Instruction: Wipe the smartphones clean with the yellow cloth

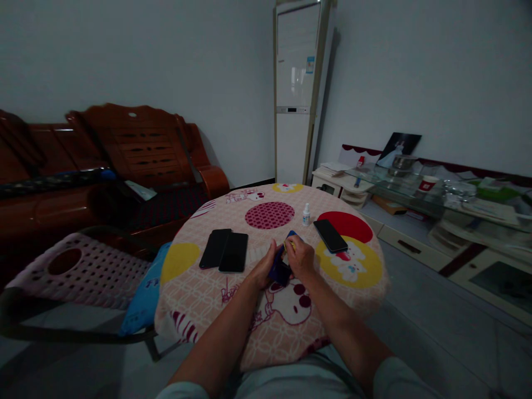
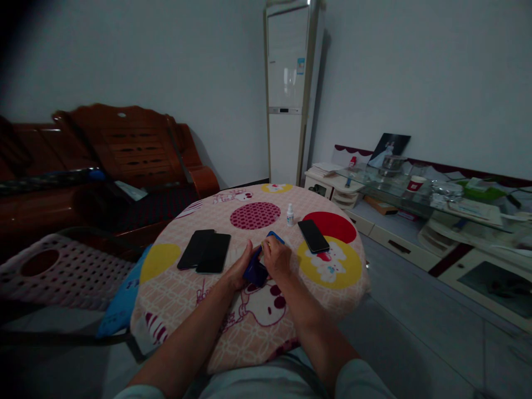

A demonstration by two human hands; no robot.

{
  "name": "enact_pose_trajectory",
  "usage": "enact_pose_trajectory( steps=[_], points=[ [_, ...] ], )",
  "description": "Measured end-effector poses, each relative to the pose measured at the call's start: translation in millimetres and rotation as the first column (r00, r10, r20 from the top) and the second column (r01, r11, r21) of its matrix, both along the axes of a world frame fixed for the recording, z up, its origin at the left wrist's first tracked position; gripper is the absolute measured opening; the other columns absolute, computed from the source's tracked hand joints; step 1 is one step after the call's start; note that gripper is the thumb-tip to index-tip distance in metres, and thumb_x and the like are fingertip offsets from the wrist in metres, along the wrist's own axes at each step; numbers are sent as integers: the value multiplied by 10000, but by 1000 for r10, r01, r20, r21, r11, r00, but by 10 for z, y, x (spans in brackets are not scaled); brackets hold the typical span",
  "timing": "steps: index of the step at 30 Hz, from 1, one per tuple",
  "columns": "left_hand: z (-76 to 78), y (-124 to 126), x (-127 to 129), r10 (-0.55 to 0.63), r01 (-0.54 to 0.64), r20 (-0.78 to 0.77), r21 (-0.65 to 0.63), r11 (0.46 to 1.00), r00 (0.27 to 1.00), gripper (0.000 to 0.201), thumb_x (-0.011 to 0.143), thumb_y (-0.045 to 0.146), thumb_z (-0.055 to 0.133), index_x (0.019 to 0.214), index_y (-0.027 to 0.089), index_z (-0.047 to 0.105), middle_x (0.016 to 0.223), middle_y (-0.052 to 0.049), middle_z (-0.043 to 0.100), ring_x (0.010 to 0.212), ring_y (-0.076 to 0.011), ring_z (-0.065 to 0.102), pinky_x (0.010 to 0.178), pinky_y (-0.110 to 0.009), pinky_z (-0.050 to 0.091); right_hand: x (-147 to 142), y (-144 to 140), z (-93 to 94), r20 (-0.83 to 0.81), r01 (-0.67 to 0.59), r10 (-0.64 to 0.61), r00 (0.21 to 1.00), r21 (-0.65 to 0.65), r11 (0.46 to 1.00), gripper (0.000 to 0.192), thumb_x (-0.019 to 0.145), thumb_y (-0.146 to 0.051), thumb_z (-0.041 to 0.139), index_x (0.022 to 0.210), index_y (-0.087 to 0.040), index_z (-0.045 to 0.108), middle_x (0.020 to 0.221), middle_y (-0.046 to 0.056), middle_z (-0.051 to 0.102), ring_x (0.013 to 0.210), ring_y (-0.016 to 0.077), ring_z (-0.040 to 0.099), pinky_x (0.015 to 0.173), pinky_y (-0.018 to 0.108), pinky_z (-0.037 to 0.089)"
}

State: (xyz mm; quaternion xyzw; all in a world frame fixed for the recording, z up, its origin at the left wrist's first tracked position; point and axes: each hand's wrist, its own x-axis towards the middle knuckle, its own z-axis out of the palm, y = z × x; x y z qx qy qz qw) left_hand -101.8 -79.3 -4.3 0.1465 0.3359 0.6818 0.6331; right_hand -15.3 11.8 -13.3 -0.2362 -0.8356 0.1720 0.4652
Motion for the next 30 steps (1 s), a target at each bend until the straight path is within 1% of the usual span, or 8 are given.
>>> enact_pose_trajectory(
  steps=[2, 5, 9, 13, 17, 21, 25, 30],
  points=[
    [-18, 5, 13, 2, -1, -71, 11, 1000, 997, 547, 896, 571, 424, 1248, 186, 586, 985, -108, 689, 828, -226, 685, 708, -326, 553, 3, -2, -4, -15, 7, -7, 1000, -16, 1000, 185, 917, -239, 462, 833, -197, 621, 718, 25, 664, 644, 147, 602, 605, 227, 371],
    [-47, 12, -2, 55, -58, -126, -17, 998, 990, 588, 893, 608, 379, 1166, 151, 628, 946, -117, 702, 861, -230, 684, 751, -319, 540, 0, -61, -6, -14, -76, 76, 997, 14, 997, 179, 911, -216, 461, 838, -189, 622, 736, 37, 677, 675, 156, 621, 636, 234, 395],
    [-60, 7, -44, 54, -62, -82, -97, 993, 995, 657, 876, 659, 337, 1105, 128, 650, 915, -136, 715, 895, -244, 684, 784, -323, 527, -21, -167, -14, 21, -212, 211, 977, 64, 975, 184, 913, -202, 452, 843, -190, 622, 776, 46, 686, 728, 161, 637, 683, 240, 423],
    [-31, 1, -67, 123, -126, -58, -58, 990, 991, 626, 871, 656, 361, 1128, 159, 643, 915, -110, 724, 884, -229, 690, 779, -305, 528, -46, -241, -32, 46, -310, 308, 950, 78, 947, 176, 907, -194, 451, 857, -196, 620, 817, 49, 693, 775, 162, 644, 711, 241, 437],
    [12, -7, -104, 189, -191, -49, -41, 981, 981, 652, 861, 676, 360, 1125, 155, 648, 894, -105, 727, 837, -221, 697, 747, -296, 538, -56, -329, -35, 94, -375, 366, 926, 97, 922, 151, 896, -192, 468, 841, -197, 609, 774, 39, 690, 734, 157, 645, 688, 241, 434],
    [37, -20, -152, 205, -205, 18, 22, 979, 979, 750, 856, 707, 301, 1115, 97, 651, 919, -157, 720, 810, -243, 698, 753, -331, 543, -41, -431, -14, 155, -427, 406, 901, 138, 894, 148, 888, -185, 481, 808, -201, 605, 759, 31, 691, 723, 155, 645, 688, 249, 425],
    [27, -14, -179, 239, -241, 50, 38, 970, 970, 708, 871, 677, 334, 1122, 92, 642, 931, -160, 719, 811, -254, 698, 772, -362, 543, -28, -462, 9, 201, -461, 426, 882, 183, 868, 183, 900, -178, 451, 800, -196, 603, 763, 36, 686, 714, 153, 634, 679, 251, 422],
    [-3, -1, -227, 226, -229, 141, 7, 973, 964, 640, 904, 601, 374, 1107, 55, 639, 900, -170, 718, 833, -267, 696, 799, -387, 538, -23, -382, -9, 209, -385, 338, 918, 254, 888, 224, 914, -188, 426, 784, -191, 609, 735, 48, 667, 692, 161, 612, 655, 260, 413]
  ],
)
